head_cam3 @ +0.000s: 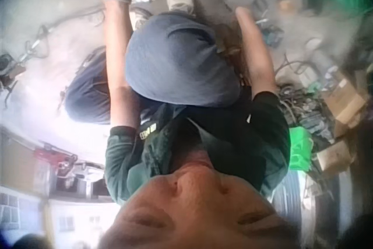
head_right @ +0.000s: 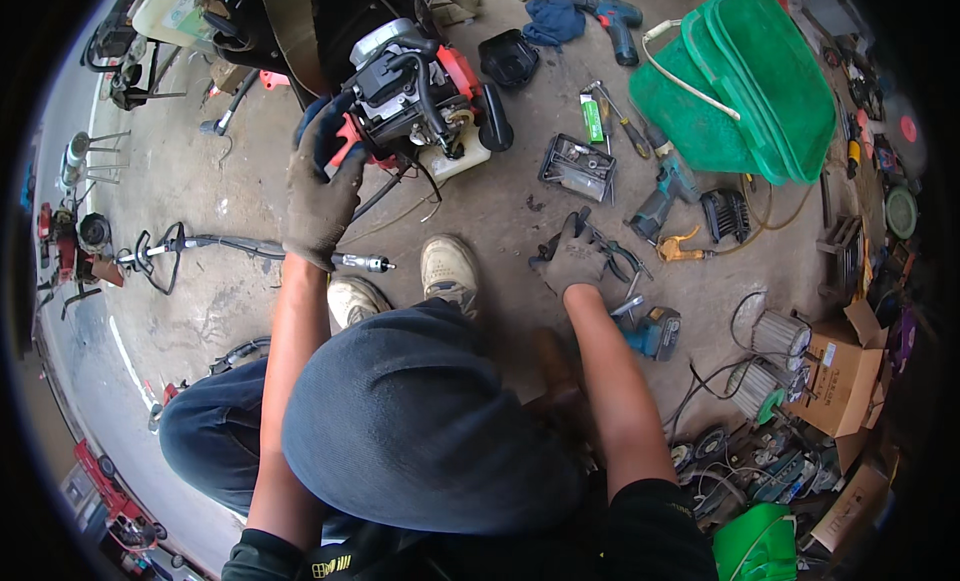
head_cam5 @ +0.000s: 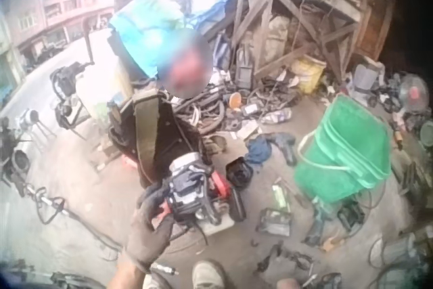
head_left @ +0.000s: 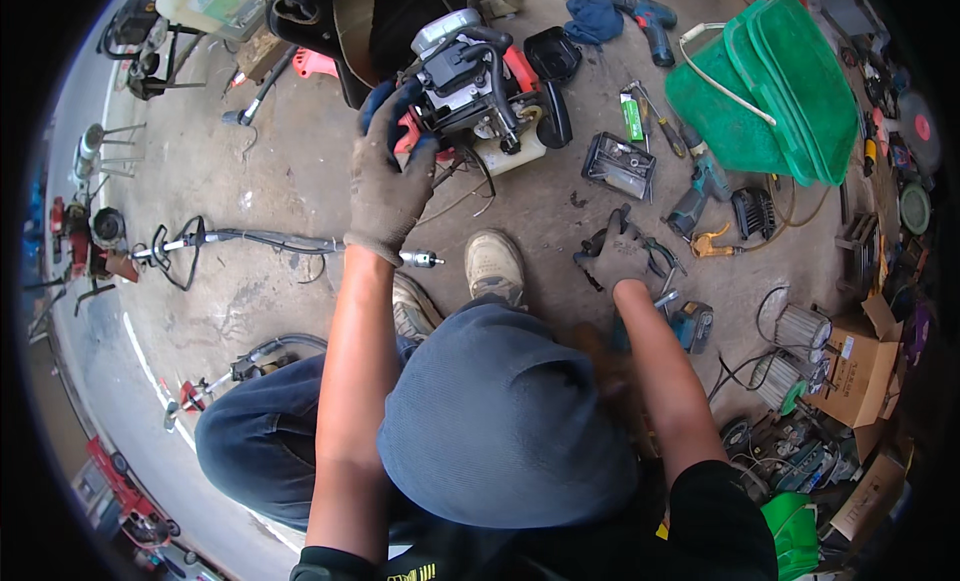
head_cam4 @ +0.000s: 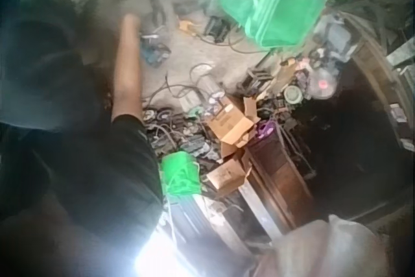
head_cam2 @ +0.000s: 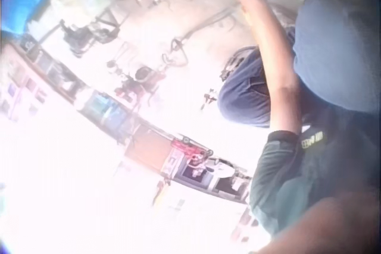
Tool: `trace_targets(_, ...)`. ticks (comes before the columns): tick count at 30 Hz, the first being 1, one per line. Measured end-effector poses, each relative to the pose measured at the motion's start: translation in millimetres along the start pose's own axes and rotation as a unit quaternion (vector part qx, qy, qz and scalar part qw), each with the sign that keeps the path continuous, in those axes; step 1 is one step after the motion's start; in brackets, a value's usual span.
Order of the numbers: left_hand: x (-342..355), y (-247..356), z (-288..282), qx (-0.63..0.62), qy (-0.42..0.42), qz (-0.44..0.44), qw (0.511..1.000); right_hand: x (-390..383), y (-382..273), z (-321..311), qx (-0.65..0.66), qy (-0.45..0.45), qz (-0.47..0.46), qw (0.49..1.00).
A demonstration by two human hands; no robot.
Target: The person works on a small engine mounted on a string trimmer, using a cordless impact driver to remove and install bolts. They also handle wires and small parts with gloved hands, then stand and move the trimmer aside.
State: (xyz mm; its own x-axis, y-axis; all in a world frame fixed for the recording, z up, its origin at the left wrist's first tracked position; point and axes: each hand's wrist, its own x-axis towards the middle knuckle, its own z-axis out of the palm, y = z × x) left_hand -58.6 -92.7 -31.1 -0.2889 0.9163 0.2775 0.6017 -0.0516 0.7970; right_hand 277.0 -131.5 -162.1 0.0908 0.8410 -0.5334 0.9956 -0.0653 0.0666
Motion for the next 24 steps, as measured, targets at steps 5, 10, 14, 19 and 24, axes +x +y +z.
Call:
trace_targets(5,-21.0,7.0,10.9,-0.132,-0.002,-0.181,0.975,1.5,12.9,-28.4,0.234,0.126,-0.072,0.961)
trace_targets(10,-22.3,31.8,27.8,-0.254,-0.151,-0.310,0.903,-3.4,-17.7,-89.7,0.598,0.137,-0.174,0.770)
trace_targets(14,-29.4,24.1,42.7,-0.249,-0.108,-0.294,0.916,-13.2,-49.0,-148.2,0.673,0.060,-0.206,0.708)
trace_targets(19,-27.9,41.8,44.3,-0.263,-0.114,-0.293,0.912,0.6,-74.6,-174.0,0.581,0.027,-0.261,0.771)
trace_targets(24,-30.8,24.4,50.7,-0.292,-0.126,-0.271,0.909,14.3,-91.2,-173.6,0.562,0.022,-0.311,0.766)
